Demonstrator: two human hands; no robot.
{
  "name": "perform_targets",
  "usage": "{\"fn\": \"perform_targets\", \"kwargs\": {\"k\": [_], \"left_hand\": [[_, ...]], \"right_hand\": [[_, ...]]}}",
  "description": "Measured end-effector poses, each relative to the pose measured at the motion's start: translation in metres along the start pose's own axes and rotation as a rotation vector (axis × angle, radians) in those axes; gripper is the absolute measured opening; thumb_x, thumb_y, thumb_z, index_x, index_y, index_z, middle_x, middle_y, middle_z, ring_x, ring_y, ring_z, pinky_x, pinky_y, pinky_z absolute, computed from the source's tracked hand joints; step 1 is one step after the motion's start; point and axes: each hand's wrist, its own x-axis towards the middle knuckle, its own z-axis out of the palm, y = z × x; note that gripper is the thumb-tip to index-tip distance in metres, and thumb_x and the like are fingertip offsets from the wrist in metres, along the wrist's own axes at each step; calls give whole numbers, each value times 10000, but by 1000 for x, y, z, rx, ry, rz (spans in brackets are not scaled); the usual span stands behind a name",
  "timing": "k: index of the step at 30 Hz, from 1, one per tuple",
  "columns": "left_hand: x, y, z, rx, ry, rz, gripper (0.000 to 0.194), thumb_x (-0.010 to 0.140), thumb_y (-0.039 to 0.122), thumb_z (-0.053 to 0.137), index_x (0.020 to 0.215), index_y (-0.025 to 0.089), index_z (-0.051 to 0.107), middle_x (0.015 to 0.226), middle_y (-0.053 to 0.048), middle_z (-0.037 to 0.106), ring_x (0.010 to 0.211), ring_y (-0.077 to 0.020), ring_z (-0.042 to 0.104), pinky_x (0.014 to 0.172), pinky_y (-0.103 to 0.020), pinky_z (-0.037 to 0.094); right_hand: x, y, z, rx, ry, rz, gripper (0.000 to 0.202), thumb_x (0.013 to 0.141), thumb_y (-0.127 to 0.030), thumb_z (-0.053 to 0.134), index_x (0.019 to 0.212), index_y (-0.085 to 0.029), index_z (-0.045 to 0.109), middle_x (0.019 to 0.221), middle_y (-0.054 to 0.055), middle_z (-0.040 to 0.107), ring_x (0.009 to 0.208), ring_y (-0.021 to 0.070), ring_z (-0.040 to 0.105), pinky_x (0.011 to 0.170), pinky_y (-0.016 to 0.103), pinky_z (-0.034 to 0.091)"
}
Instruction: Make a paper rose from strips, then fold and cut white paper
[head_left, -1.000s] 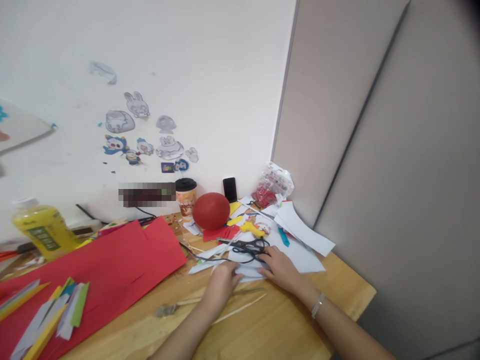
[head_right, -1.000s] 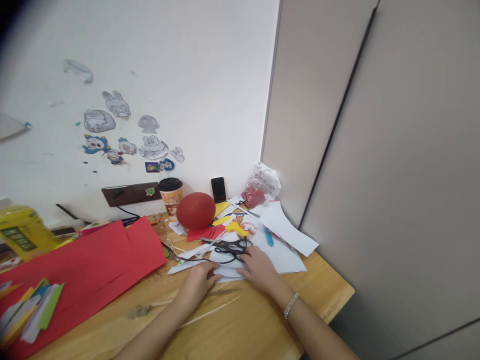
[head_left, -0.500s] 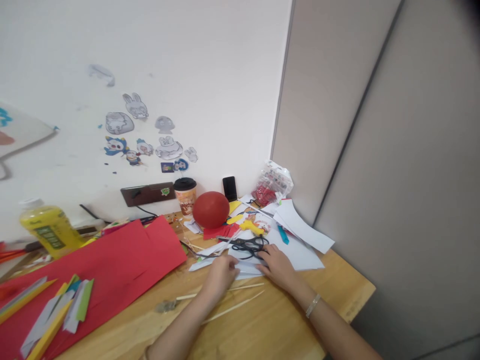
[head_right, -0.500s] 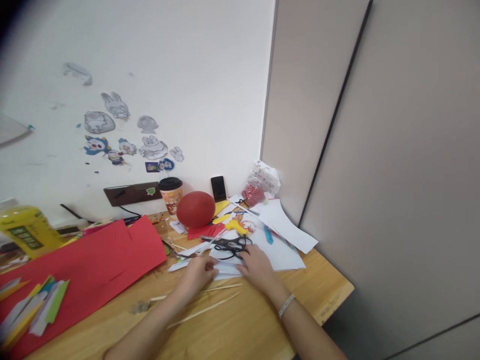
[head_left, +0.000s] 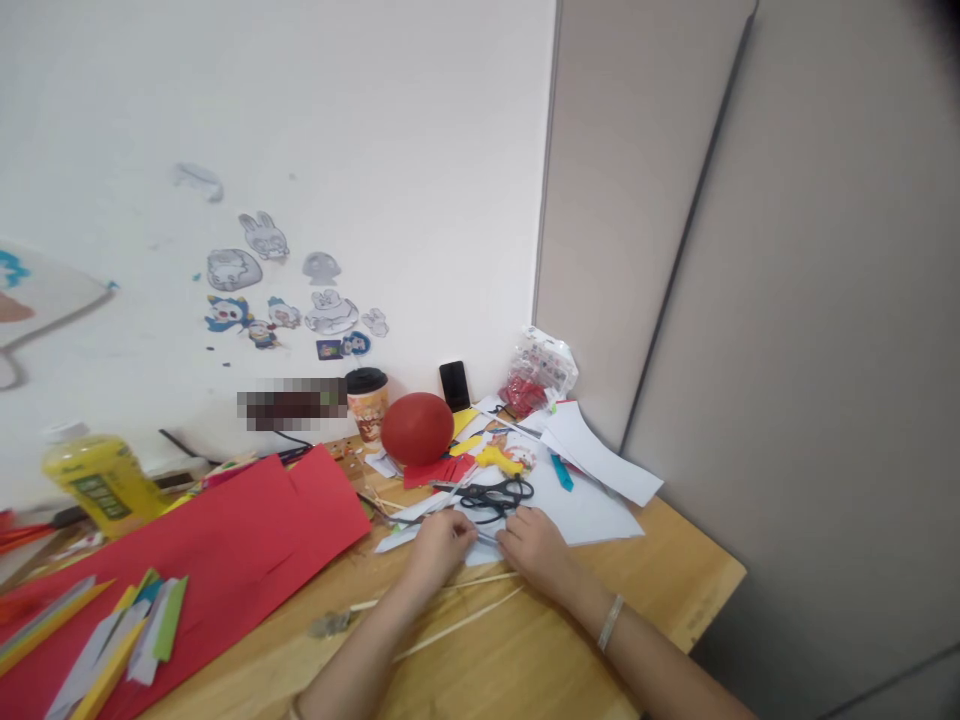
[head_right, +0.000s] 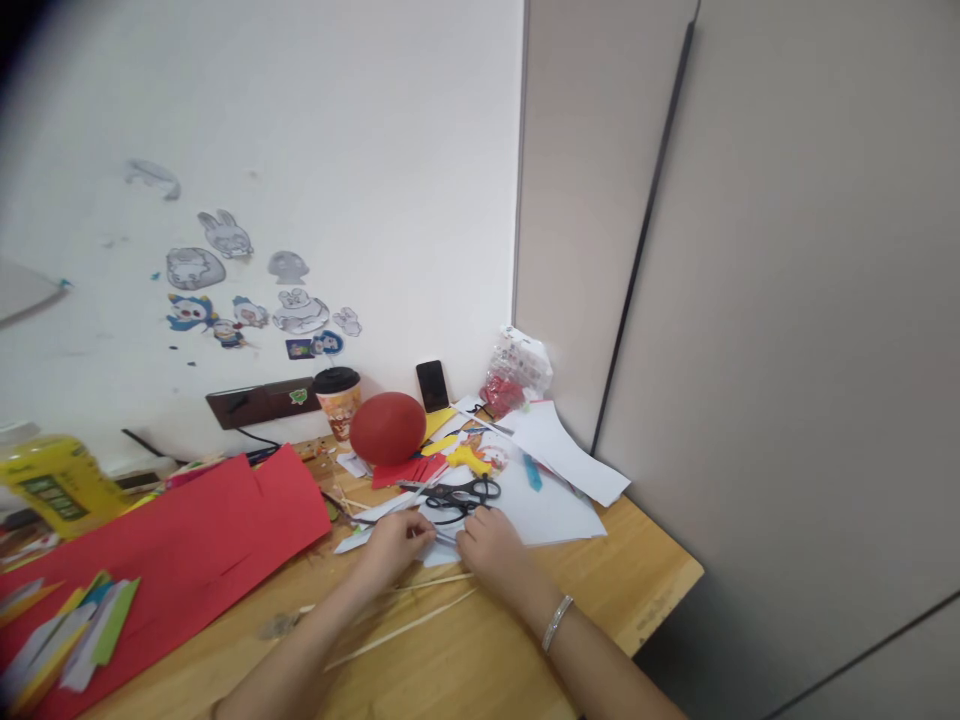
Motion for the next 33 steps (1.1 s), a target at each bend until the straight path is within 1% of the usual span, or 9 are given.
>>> {"fn": "perform_targets", "kwargs": {"k": [3, 7, 10, 14, 18, 22, 26, 29, 33], "left_hand": [[2, -3, 3, -39, -2, -43, 205, 666, 176, 506, 690, 140, 706, 716, -56, 710, 701, -187, 621, 649, -253, 434], [3, -9, 10, -93, -20, -89, 181, 629, 154, 528, 678, 128, 701, 680, -47, 700, 657, -173, 616, 607, -241, 438], [3, -13, 14, -130, -31, -110, 179, 631, 165, 536, 691, 123, 699, 660, -39, 694, 630, -164, 608, 584, -237, 435], [4, -16, 15, -147, -39, -109, 193, 656, 196, 531, 702, 118, 702, 657, -39, 690, 619, -160, 597, 576, -236, 424], [3, -15, 13, -108, -17, -79, 258, 708, 276, 509, 762, 122, 710, 702, -51, 694, 662, -177, 585, 612, -255, 409], [3, -13, 12, -62, -25, -62, 298, 731, 289, 484, 819, 117, 710, 774, -62, 703, 717, -188, 587, 641, -257, 405], [4, -9, 13, -8, -81, -40, 301, 757, 258, 439, 764, 138, 715, 728, -35, 694, 697, -178, 590, 625, -241, 407], [6, -7, 12, 65, -79, -29, 291, 763, 278, 454, 778, 162, 721, 760, -47, 691, 770, -203, 593, 711, -272, 413], [6, -9, 12, 151, -33, -14, 368, 670, 394, 614, 952, 176, 704, 987, -114, 657, 980, -276, 539, 860, -340, 378]], "right_hand": [[1, 1, -1, 28, 17, 24, 190, 889, -208, 471, 760, -175, 606, 720, 53, 560, 743, 195, 457, 630, 300, 306], [1, 6, -1, 114, 32, 97, 51, 830, -217, 578, 853, -193, 616, 807, 35, 579, 789, 183, 481, 667, 286, 348], [1, 8, 0, 177, 40, 142, 108, 813, -190, 593, 921, -192, 606, 877, 37, 577, 832, 174, 494, 697, 277, 383], [0, 5, -1, 218, 27, 114, 135, 809, -106, 560, 821, -217, 635, 829, 12, 572, 814, 151, 495, 695, 251, 380], [-1, 2, -6, 178, 27, 117, 97, 797, -145, 582, 865, -192, 633, 858, 34, 563, 830, 164, 476, 708, 268, 362], [1, -2, -5, 81, -13, 117, 52, 809, -203, 589, 804, -184, 637, 797, 36, 570, 801, 178, 468, 684, 290, 333], [3, -14, 6, -40, -56, 241, 133, 802, -76, 554, 715, -140, 632, 731, 77, 583, 756, 204, 481, 634, 313, 320], [2, -22, 12, -89, -83, 368, 150, 772, -1, 539, 760, -112, 639, 757, 110, 596, 750, 221, 496, 623, 324, 329], [0, -16, 4, -48, -135, 430, 85, 806, -122, 573, 769, -147, 646, 823, 93, 605, 780, 208, 515, 632, 301, 355]]}}
